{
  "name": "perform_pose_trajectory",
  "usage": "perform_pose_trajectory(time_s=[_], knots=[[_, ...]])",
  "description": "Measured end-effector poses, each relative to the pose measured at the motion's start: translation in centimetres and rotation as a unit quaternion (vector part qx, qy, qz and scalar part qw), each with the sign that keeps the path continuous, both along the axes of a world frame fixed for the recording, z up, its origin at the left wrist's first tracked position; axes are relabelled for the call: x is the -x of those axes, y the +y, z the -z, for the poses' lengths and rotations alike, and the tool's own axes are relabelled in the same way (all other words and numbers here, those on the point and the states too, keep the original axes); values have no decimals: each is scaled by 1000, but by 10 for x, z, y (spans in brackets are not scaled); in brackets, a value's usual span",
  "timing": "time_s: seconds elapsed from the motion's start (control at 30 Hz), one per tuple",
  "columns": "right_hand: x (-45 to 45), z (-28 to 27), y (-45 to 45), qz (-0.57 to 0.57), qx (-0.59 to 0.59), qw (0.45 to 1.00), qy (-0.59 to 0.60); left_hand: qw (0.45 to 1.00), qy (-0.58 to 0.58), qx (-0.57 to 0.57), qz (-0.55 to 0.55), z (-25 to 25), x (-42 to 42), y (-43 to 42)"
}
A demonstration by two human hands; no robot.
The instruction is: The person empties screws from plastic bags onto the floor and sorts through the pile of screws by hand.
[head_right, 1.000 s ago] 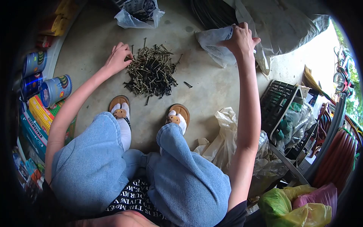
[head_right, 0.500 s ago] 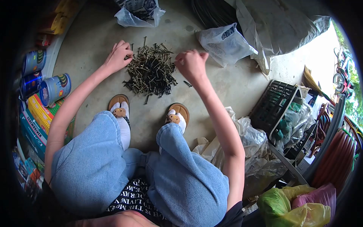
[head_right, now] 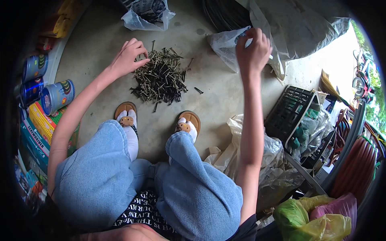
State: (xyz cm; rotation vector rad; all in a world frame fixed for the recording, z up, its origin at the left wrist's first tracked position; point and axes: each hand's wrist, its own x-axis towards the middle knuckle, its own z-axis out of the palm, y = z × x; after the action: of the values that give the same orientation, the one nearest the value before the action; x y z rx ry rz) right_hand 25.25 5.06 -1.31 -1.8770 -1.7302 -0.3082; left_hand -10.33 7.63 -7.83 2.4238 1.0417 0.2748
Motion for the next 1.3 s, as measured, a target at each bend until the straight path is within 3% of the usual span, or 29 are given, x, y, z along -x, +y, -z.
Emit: perform_pose_trajectory(time_s=[0.13, 0.23, 0.33, 0.57, 0.83, 0.9, 1.0, 1.3], knots=[[-27, -12, 23, -12, 220, 965, -144, 998, -57, -19, 37, 5, -10, -1], [-25, -11, 30, -106, 237, 960, -101, 997, -54, -23, 47, 9, -9, -4], [-20, -14, 33, -104, 311, 939, -104, 998, -44, -18, 39, 9, -4, -6], [-29, -21, 36, -158, 248, 954, -56, 999, -32, -14, 29, 10, 4, -6], [-40, -35, 28, -134, 205, 968, -62, 999, -31, -10, 23, 15, 6, -5], [-40, -32, 25, -149, 121, 981, -1, 999, -26, -7, 18, 17, 8, -4], [-11, -28, 9, -150, 92, 984, 29, 1000, -26, -2, 13, 23, 13, -4], [75, 67, -49, -255, 320, 912, 36, 1000, -10, 16, -2, 33, 22, -8]])
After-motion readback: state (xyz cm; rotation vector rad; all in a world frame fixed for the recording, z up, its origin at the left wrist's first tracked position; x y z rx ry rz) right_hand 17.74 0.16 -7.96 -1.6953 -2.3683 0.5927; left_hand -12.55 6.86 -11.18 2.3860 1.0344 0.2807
